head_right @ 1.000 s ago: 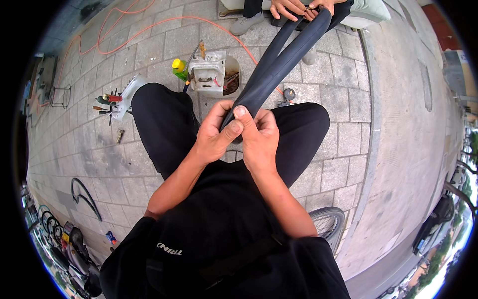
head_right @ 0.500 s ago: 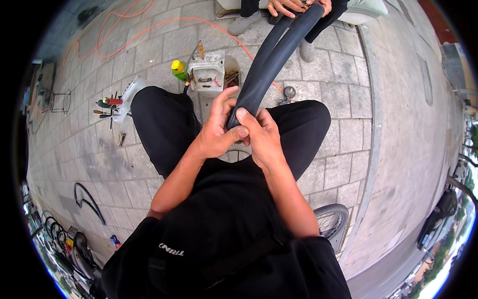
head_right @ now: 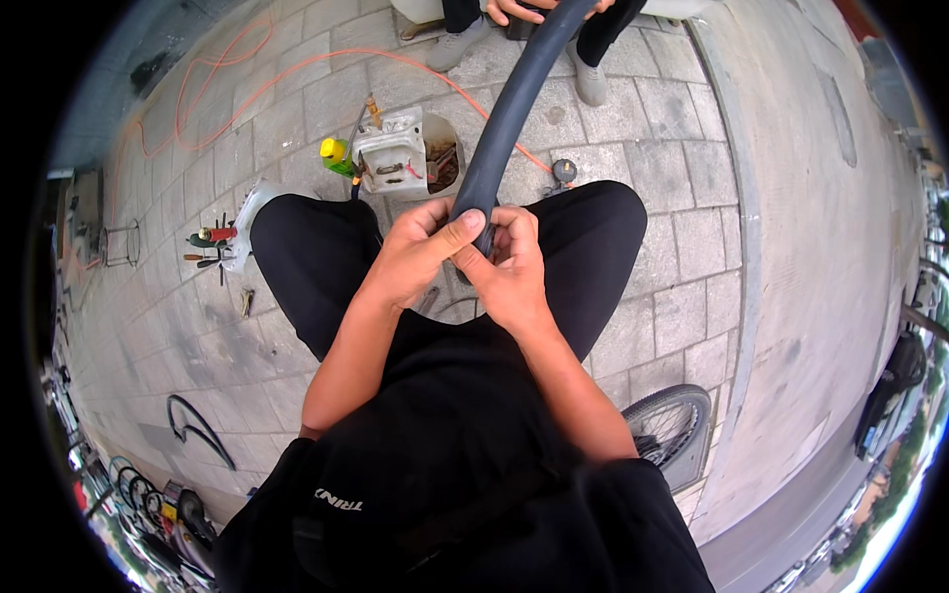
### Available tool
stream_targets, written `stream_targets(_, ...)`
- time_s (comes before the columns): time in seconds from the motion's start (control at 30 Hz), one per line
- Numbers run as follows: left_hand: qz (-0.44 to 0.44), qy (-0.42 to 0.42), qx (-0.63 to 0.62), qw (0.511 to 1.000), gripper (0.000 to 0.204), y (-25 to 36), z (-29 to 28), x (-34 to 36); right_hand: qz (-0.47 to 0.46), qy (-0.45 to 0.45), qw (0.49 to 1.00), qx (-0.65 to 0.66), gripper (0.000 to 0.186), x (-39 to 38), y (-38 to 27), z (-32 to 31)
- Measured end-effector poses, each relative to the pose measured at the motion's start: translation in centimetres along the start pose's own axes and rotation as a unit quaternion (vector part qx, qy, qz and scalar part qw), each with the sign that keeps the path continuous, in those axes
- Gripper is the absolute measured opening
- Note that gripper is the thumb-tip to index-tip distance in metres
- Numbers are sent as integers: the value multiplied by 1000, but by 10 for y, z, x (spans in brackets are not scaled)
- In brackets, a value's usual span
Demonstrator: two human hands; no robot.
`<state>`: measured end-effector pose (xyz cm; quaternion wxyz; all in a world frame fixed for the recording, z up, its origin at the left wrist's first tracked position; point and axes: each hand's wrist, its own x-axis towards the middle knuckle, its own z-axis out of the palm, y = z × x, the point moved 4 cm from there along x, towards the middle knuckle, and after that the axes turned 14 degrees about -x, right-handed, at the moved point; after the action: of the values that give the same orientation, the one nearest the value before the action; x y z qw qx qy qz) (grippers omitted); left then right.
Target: The person sits on the ground and inspects a bicycle inner tube, rolling it to check for damage. They then handle a new inner tube package and proceed to work on the bicycle frame, adjusting components near the rear wheel.
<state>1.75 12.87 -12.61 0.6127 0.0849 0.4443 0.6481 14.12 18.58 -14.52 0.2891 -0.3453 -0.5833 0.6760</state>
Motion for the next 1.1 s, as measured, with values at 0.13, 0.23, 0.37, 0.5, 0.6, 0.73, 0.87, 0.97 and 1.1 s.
stream_targets(0.13, -1, -16, -39, 999, 36, -3, 4, 6, 6, -13, 1000, -25, 54, -3, -7, -6)
stream_targets(0.23, 39, 0, -22, 999, 41, 0, 16, 8, 43, -14, 998, -39, 57, -1, -11, -15)
stream_targets(0.37, 69, 5, 14, 997, 45, 1, 23, 7, 22, 0, 1000, 14, 59, -3, -23, -17)
stream_targets(0.5, 79, -7, 33, 996, 37, 5, 28, 9, -15, 25, 996, -84, 59, -5, -27, -24)
stream_targets(0.6, 71, -5, 71, 995, 42, 12, 37, 9, -68, 59, 979, -183, 59, -4, -30, -28)
stream_targets(0.73, 69, 7, 135, 988, 50, 25, 44, 16, -198, 76, 936, -281, 58, -2, -56, -29)
stream_targets(0.87, 74, 4, 84, 994, 53, 35, 56, 15, -286, 88, 909, -290, 63, -3, -69, -23)
stream_targets(0.97, 87, -20, 22, 996, 50, 39, 59, 16, -276, 97, 921, -256, 64, 5, -64, -24)
stream_targets(1.1, 46, -74, -73, 994, 49, 34, 59, 24, -227, 100, 952, -180, 65, 17, -39, -29)
